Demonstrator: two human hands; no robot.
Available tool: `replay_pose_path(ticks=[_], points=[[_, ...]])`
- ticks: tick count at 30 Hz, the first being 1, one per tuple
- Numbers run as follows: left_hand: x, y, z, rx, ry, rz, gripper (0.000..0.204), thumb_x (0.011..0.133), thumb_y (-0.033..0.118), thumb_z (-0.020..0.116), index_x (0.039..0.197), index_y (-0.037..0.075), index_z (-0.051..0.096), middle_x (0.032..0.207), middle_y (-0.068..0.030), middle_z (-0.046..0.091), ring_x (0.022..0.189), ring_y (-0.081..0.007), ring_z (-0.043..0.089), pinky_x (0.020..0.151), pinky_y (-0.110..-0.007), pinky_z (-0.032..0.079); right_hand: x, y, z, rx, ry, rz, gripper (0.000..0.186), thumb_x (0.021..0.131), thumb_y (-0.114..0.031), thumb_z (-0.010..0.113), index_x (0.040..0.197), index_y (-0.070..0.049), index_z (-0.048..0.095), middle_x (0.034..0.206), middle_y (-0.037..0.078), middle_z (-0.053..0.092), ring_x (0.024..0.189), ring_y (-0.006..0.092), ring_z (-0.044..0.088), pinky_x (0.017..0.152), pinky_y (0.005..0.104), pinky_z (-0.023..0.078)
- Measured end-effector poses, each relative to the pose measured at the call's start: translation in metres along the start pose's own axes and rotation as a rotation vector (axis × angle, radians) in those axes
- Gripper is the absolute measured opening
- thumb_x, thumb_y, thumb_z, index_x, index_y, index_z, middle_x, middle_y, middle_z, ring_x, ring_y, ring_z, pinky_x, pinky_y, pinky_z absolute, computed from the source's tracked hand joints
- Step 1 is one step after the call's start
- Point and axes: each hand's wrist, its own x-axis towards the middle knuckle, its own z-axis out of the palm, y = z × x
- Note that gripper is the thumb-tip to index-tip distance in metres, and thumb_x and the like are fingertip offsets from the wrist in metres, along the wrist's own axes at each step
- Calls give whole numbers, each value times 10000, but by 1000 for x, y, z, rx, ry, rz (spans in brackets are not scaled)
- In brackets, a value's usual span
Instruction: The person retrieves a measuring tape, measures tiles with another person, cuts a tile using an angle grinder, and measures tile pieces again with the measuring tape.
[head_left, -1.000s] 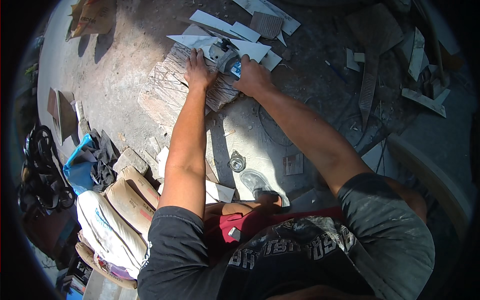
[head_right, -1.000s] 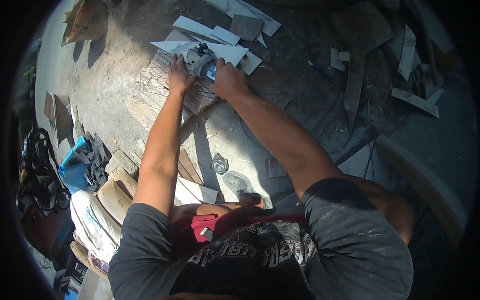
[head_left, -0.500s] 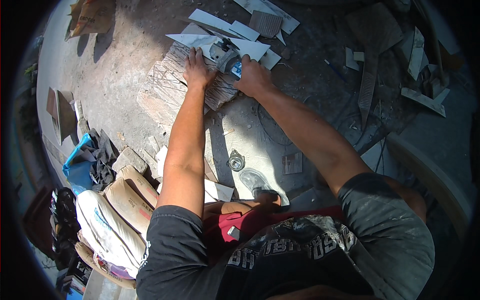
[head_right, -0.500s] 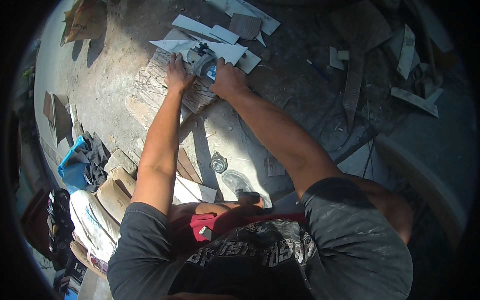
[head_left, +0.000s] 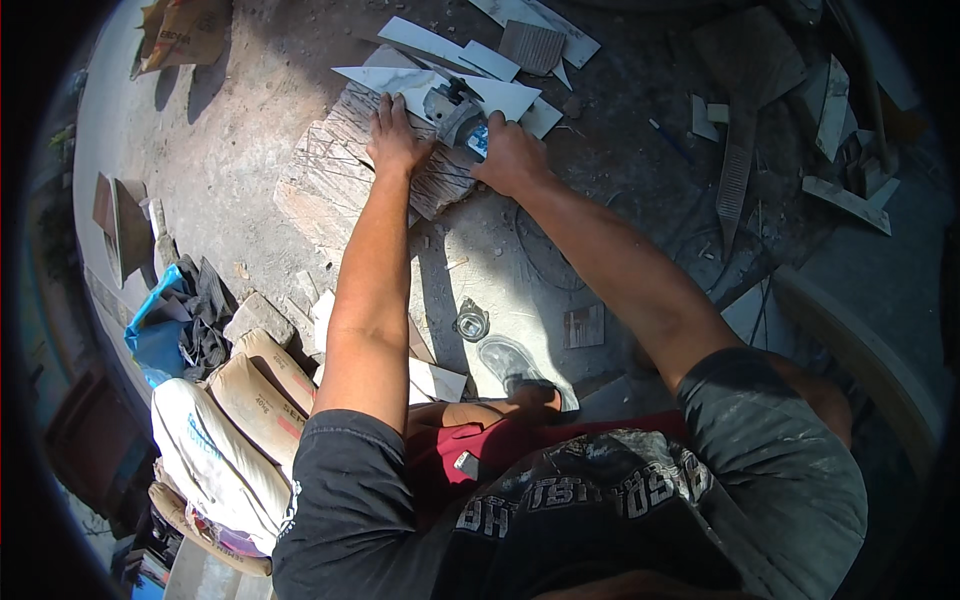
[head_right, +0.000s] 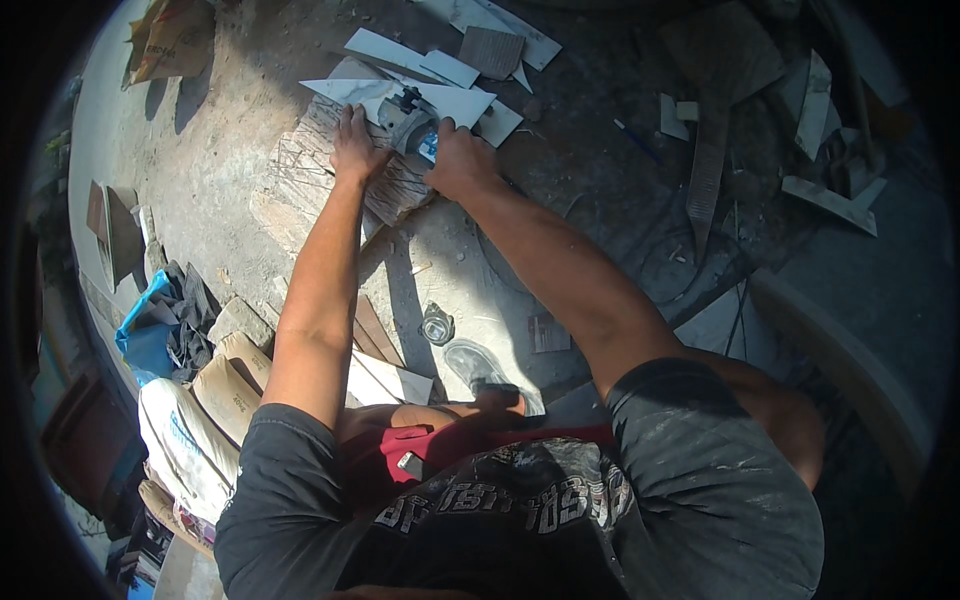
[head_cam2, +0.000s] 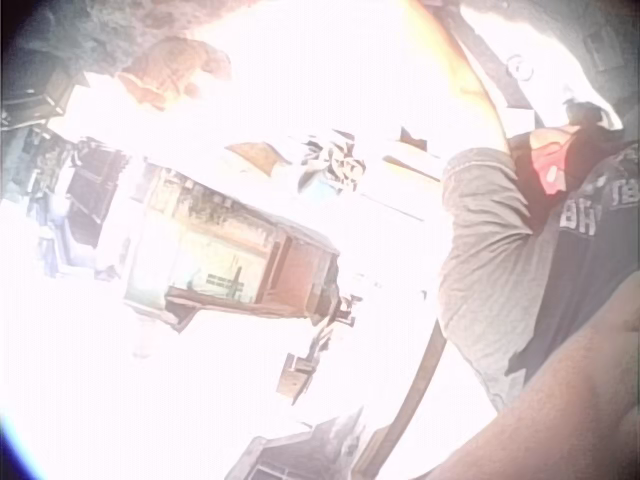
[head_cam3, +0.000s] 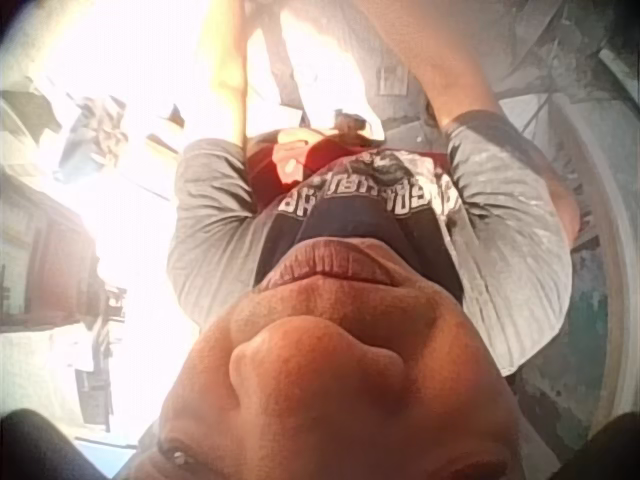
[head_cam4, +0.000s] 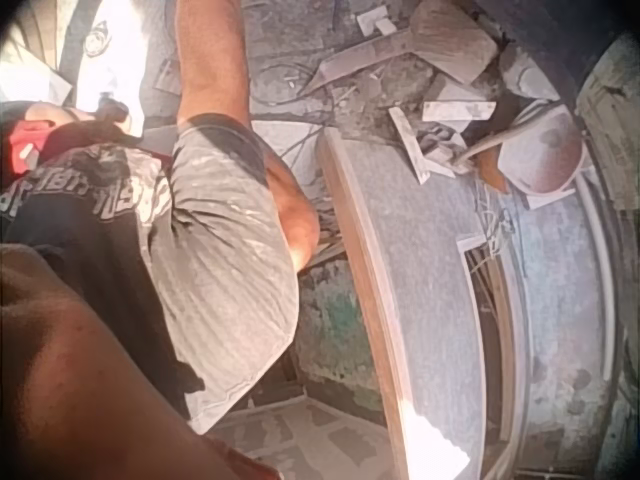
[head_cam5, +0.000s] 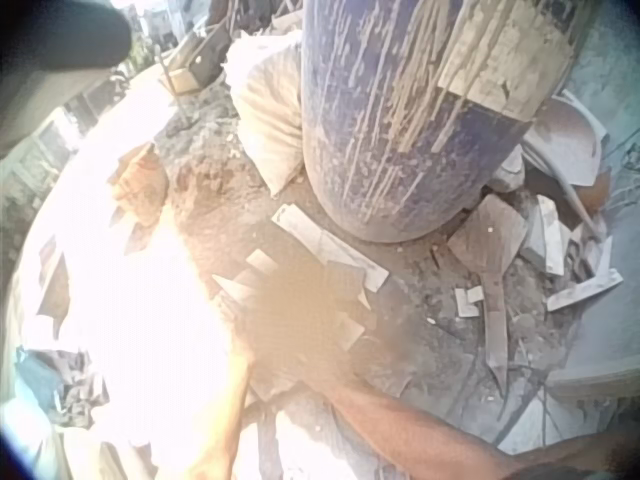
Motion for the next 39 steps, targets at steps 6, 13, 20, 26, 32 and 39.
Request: replay_pose_path(ticks=[6, 13, 20, 26, 32, 39], points=[[-1, 6, -1, -3, -5, -8, 972, 742, 390, 750, 1501, 173, 183, 1584, -54, 106, 1442, -339, 130, 1083, -557, 283, 1, 6, 3, -12, 12, 0, 641, 687, -281, 804, 1143, -2, 450, 1061, 226, 628, 1000, 375, 633, 851, 441, 523], [1, 2, 1, 23, -3, -13, 981, 738, 420, 745, 1502, 171, 183, 1584, -57, 105, 1441, -338, 133, 1083, -554, 291, -2, 6, 4, -17, 13, -3, 638, 689, -280, 801, 1143, 0, 449, 1061, 226, 628, 997, 374, 635, 851, 440, 523], [5, -2, 6, 43, 26, 17, 998, 723, 454, 747, 1498, 163, 191, 1580, -67, 126, 1432, -346, 161, 1074, -545, 315, -3, 10, 5, -21, 30, -5, 642, 685, -284, 803, 1142, 1, 454, 1060, 224, 624, 993, 372, 636, 848, 441, 523], [3, 0, 5, 38, 41, 19, 993, 716, 461, 750, 1489, 154, 208, 1576, -77, 136, 1427, -353, 171, 1070, -538, 324, -6, 11, 3, -14, 31, -7, 641, 679, -278, 804, 1141, 4, 459, 1062, 218, 623, 1000, 372, 633, 854, 439, 520], [1, 2, 2, 37, 42, 24, 1010, 706, 479, 756, 1488, 149, 207, 1575, -77, 140, 1430, -350, 168, 1072, -536, 323, -9, 13, 3, -12, 38, -10, 650, 672, -281, 802, 1145, 10, 464, 1062, 215, 624, 1002, 372, 632, 864, 436, 516], [1, 3, 1, 33, 30, 26, 1048, 692, 513, 758, 1494, 142, 195, 1579, -78, 132, 1436, -343, 157, 1077, -535, 316, -11, 17, 4, -9, 40, -9, 624, 678, -263, 788, 1140, 9, 469, 1068, 213, 625, 1007, 365, 631, 870, 438, 511]])
